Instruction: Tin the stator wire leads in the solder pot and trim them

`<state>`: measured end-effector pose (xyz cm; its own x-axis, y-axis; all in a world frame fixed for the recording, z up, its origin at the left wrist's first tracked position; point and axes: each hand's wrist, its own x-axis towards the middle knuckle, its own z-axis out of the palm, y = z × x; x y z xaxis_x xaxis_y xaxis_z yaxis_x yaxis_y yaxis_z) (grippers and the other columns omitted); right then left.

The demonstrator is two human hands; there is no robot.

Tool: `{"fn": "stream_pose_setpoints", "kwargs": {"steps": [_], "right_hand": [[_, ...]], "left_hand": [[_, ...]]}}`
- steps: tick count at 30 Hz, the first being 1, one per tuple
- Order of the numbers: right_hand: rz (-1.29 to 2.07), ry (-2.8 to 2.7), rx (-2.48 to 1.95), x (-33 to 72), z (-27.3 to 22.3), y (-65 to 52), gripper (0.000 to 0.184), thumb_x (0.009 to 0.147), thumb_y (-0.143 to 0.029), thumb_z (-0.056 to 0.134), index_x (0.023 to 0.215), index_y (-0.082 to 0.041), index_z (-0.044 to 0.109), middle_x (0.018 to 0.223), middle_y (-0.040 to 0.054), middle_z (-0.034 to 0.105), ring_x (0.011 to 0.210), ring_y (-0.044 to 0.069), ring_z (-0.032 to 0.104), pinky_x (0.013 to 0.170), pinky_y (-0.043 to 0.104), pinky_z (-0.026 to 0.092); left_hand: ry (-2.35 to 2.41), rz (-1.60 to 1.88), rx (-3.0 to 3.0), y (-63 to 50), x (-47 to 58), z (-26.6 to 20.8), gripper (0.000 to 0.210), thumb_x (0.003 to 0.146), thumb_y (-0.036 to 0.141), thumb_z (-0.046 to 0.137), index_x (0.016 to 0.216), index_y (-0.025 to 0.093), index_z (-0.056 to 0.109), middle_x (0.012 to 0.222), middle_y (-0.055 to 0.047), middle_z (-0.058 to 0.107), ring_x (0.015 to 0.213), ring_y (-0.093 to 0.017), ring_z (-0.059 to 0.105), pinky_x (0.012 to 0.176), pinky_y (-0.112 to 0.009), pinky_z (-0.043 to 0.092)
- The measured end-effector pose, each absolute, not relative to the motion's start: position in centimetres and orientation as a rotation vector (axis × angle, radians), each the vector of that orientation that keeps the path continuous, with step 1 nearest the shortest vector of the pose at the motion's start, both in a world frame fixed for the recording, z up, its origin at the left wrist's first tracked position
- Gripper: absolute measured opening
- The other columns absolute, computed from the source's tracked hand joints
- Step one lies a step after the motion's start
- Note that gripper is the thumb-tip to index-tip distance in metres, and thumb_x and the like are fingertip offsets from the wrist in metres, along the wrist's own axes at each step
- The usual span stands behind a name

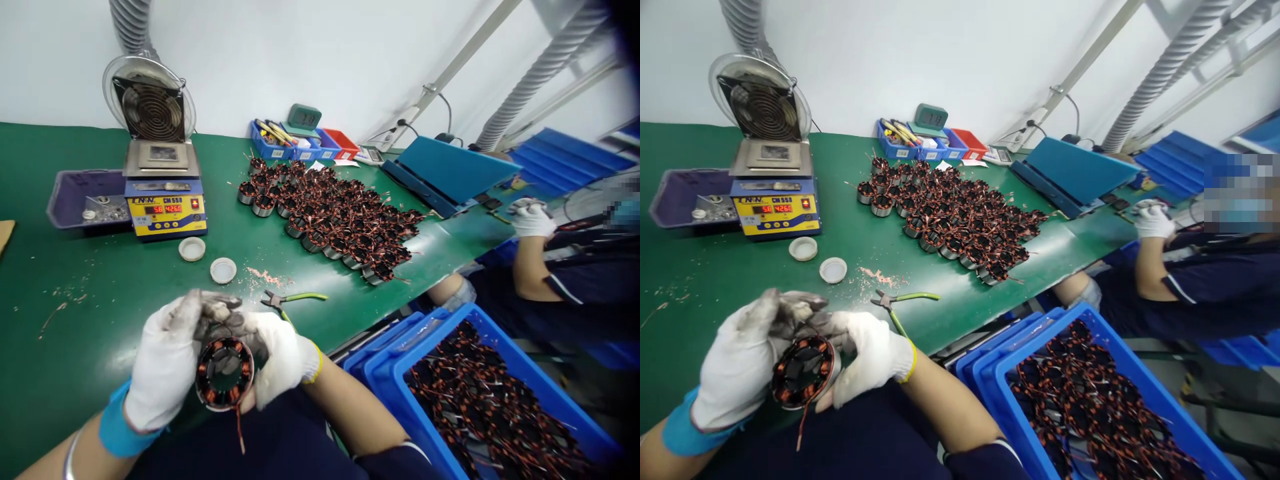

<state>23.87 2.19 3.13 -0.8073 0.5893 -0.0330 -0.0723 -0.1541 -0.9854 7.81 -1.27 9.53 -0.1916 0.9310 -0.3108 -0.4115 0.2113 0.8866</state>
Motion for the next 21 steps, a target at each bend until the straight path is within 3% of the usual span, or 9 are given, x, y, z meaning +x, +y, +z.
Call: {"fn": "stream_pose_setpoints", "kwargs": {"steps": [2, 4, 7, 9, 11, 13, 16, 21], "right_hand": [[1.998, -1.701, -0.537, 24.1, 3.2, 2.3, 0.09, 0.035, -0.039, 0.097, 0.114, -0.012, 0.064, 0.112, 0.0121, 0.073, 0.108, 0.031, 0.069, 0.098, 0.039, 0.054], [1.977, -1.733, -0.525, 24.3, 3.3, 2.3, 0.091, 0.039, -0.043, 0.096, 0.118, -0.013, 0.063, 0.11, 0.0117, 0.073, 0.104, 0.029, 0.071, 0.094, 0.038, 0.055], [1.849, -1.806, -0.471, 24.8, 3.2, 2.6, 0.091, 0.046, -0.047, 0.093, 0.124, -0.014, 0.061, 0.112, 0.0116, 0.073, 0.099, 0.027, 0.072, 0.092, 0.038, 0.056], [1.781, -1.83, -0.43, 25.1, 3.1, 2.8, 0.09, 0.051, -0.051, 0.091, 0.127, -0.013, 0.06, 0.114, 0.0124, 0.073, 0.097, 0.027, 0.072, 0.091, 0.038, 0.056], [1.77, -1.84, -0.419, 25.2, 3.1, 3.0, 0.089, 0.056, -0.055, 0.088, 0.128, -0.011, 0.061, 0.114, 0.0131, 0.072, 0.1, 0.028, 0.071, 0.091, 0.038, 0.056], [1.773, -1.853, -0.435, 25.2, 3.1, 3.0, 0.085, 0.059, -0.056, 0.086, 0.127, -0.011, 0.063, 0.112, 0.0126, 0.073, 0.1, 0.028, 0.071, 0.091, 0.037, 0.056], [1.794, -1.878, -0.452, 25.1, 3.2, 2.7, 0.084, 0.057, -0.053, 0.088, 0.125, -0.012, 0.065, 0.109, 0.0115, 0.074, 0.096, 0.026, 0.072, 0.088, 0.035, 0.056], [1.903, -1.783, -0.449, 25.4, 3.9, 2.7, 0.088, 0.055, -0.062, 0.084, 0.124, -0.012, 0.064, 0.113, 0.0127, 0.073, 0.099, 0.026, 0.071, 0.09, 0.035, 0.055]], "left_hand": [[1.18, 1.435, 0.432, -1.2, 7.7, 10.2, 0.038, 0.07, 0.057, 0.08, 0.067, 0.02, 0.073, 0.079, -0.004, 0.079, 0.061, -0.023, 0.071, 0.059, -0.036, 0.062], [1.115, 1.521, 0.382, -1.0, 7.1, 10.6, 0.033, 0.069, 0.055, 0.082, 0.071, 0.023, 0.074, 0.09, -0.002, 0.079, 0.073, -0.023, 0.073, 0.068, -0.037, 0.064], [1.036, 1.632, 0.618, -0.6, 5.7, 9.6, 0.045, 0.059, 0.061, 0.086, 0.091, 0.029, 0.078, 0.108, 0.002, 0.074, 0.1, -0.026, 0.068, 0.088, -0.037, 0.06], [1.017, 1.658, 0.946, -0.5, 4.8, 8.1, 0.052, 0.06, 0.062, 0.086, 0.101, 0.032, 0.078, 0.116, 0.001, 0.072, 0.105, -0.027, 0.065, 0.091, -0.036, 0.057], [1.06, 1.54, 1.288, -0.5, 4.1, 6.7, 0.042, 0.075, 0.059, 0.076, 0.105, 0.03, 0.078, 0.109, -0.004, 0.073, 0.095, -0.025, 0.066, 0.087, -0.036, 0.055], [1.142, 1.462, 1.469, -0.6, 3.8, 6.0, 0.029, 0.085, 0.053, 0.068, 0.091, 0.026, 0.078, 0.089, -0.006, 0.072, 0.075, -0.021, 0.064, 0.072, -0.033, 0.053], [1.207, 1.438, 1.516, -0.2, 3.9, 6.3, 0.031, 0.082, 0.049, 0.073, 0.065, 0.023, 0.071, 0.065, -0.003, 0.063, 0.055, -0.017, 0.054, 0.056, -0.031, 0.044], [1.227, 1.305, 1.41, 1.3, 3.8, 8.0, 0.048, 0.084, 0.068, 0.058, 0.087, 0.022, 0.073, 0.081, -0.006, 0.07, 0.061, -0.019, 0.057, 0.056, -0.028, 0.048]]}}
